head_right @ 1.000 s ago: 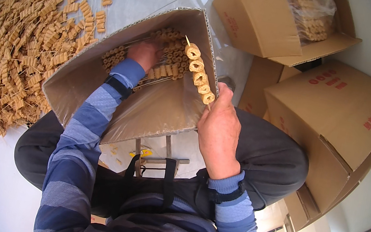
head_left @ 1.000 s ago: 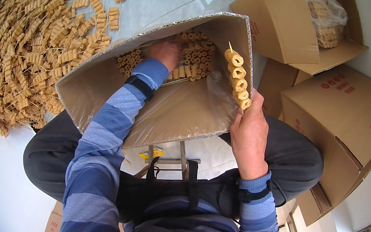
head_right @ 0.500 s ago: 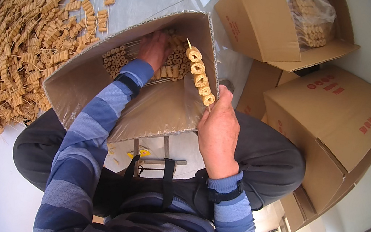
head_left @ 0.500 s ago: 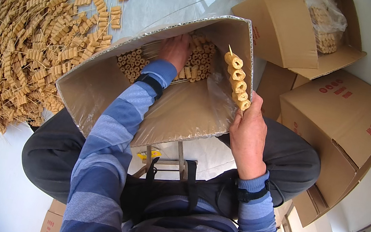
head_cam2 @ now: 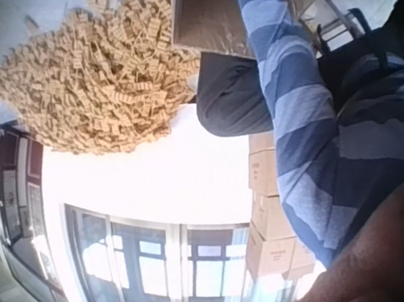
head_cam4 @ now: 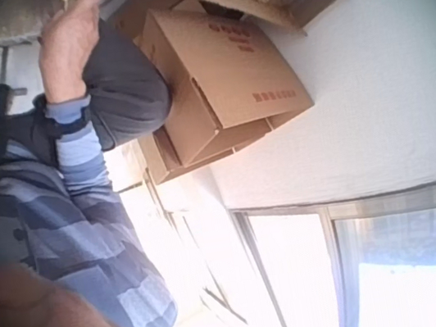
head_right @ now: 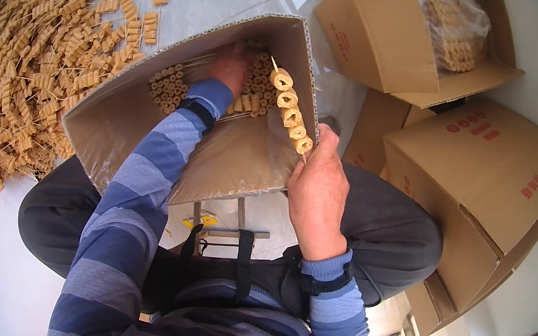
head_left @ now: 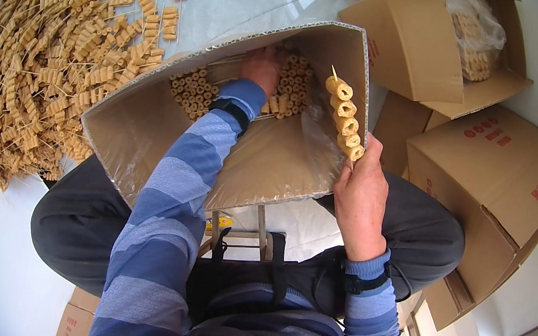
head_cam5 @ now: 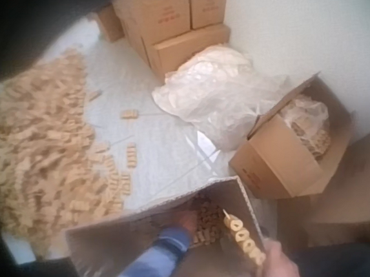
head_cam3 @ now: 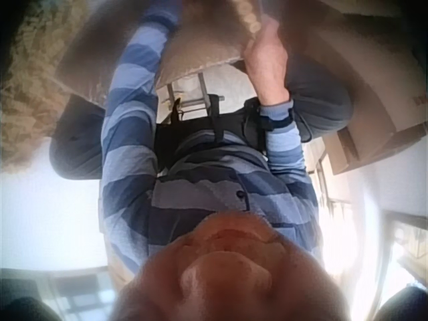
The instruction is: The person sits on the floor and threads small cylindrical snack pieces onto wooden skewers. They repeatedly pick up skewers, insert snack pieces, and place the completed skewers into a cardboard box.
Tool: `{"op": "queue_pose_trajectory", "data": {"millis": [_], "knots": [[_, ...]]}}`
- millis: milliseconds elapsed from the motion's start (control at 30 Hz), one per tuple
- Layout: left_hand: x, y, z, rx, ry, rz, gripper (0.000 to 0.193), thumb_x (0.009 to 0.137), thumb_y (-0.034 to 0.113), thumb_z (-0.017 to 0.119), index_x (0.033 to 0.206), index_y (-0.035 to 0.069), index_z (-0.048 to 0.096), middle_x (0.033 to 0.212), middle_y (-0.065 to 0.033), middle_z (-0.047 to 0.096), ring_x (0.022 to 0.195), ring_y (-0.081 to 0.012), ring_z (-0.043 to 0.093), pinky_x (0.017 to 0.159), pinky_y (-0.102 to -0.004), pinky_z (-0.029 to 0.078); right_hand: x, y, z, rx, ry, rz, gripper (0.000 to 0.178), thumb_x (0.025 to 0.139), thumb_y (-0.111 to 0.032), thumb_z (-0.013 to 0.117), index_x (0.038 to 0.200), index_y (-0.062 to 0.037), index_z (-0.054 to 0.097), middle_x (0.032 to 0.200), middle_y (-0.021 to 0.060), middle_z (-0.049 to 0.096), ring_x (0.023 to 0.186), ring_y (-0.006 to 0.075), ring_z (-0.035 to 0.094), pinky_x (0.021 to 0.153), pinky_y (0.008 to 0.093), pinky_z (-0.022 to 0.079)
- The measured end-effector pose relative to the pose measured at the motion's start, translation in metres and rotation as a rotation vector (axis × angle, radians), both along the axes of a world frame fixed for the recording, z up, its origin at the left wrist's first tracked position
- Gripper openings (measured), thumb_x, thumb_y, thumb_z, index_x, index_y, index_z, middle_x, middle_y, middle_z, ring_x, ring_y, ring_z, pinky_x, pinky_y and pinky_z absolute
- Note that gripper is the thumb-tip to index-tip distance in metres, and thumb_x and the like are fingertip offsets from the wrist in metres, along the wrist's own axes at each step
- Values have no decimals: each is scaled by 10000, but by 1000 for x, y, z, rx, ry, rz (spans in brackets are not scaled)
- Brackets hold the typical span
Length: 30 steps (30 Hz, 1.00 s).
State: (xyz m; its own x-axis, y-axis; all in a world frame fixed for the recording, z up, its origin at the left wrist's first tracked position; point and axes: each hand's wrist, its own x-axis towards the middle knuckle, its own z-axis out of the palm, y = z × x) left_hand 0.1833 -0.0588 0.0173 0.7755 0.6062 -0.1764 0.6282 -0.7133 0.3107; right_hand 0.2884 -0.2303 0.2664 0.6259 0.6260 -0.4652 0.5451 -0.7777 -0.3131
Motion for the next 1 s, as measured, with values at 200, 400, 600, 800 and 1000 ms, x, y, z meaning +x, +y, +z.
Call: {"op": "queue_pose_trajectory", "data": {"millis": [200,400,600,800,1000], "knots": [[0,-2,-10,-110,-26,136,372,894,94,520,1259,47,575,1281,-198,548,1155,-390,562,987,-480,476,1,-1,-1,1,17,-8,463,900,-47,597,1323,-45,409,997,252,656,891,426,659,752,504,528],[-6,8,-5,-10,-92,86,318,865,84,572,1182,77,592,1220,-180,567,1080,-391,591,896,-471,524,1,1,0,2,16,-14,471,892,-39,603,1322,-51,410,1006,249,655,898,431,657,755,505,528],[-6,1,1,-74,-17,135,326,902,105,529,1219,52,582,1260,-171,582,1150,-381,578,961,-479,494,1,1,-1,1,22,-18,476,888,-35,607,1322,-57,412,1000,244,657,894,430,657,753,504,526],[-47,17,5,-226,107,97,407,911,203,579,1310,123,571,1264,-161,617,1068,-382,627,878,-496,527,1,1,-1,5,16,-17,476,891,-38,607,1324,-60,411,975,240,655,885,424,657,752,504,521],[-40,-2,10,-433,265,204,355,976,279,488,1288,140,585,1038,-212,701,951,-431,666,838,-531,532,0,3,-1,-14,20,-37,469,895,-47,606,1323,-60,415,970,235,656,880,420,656,751,502,523]]}}
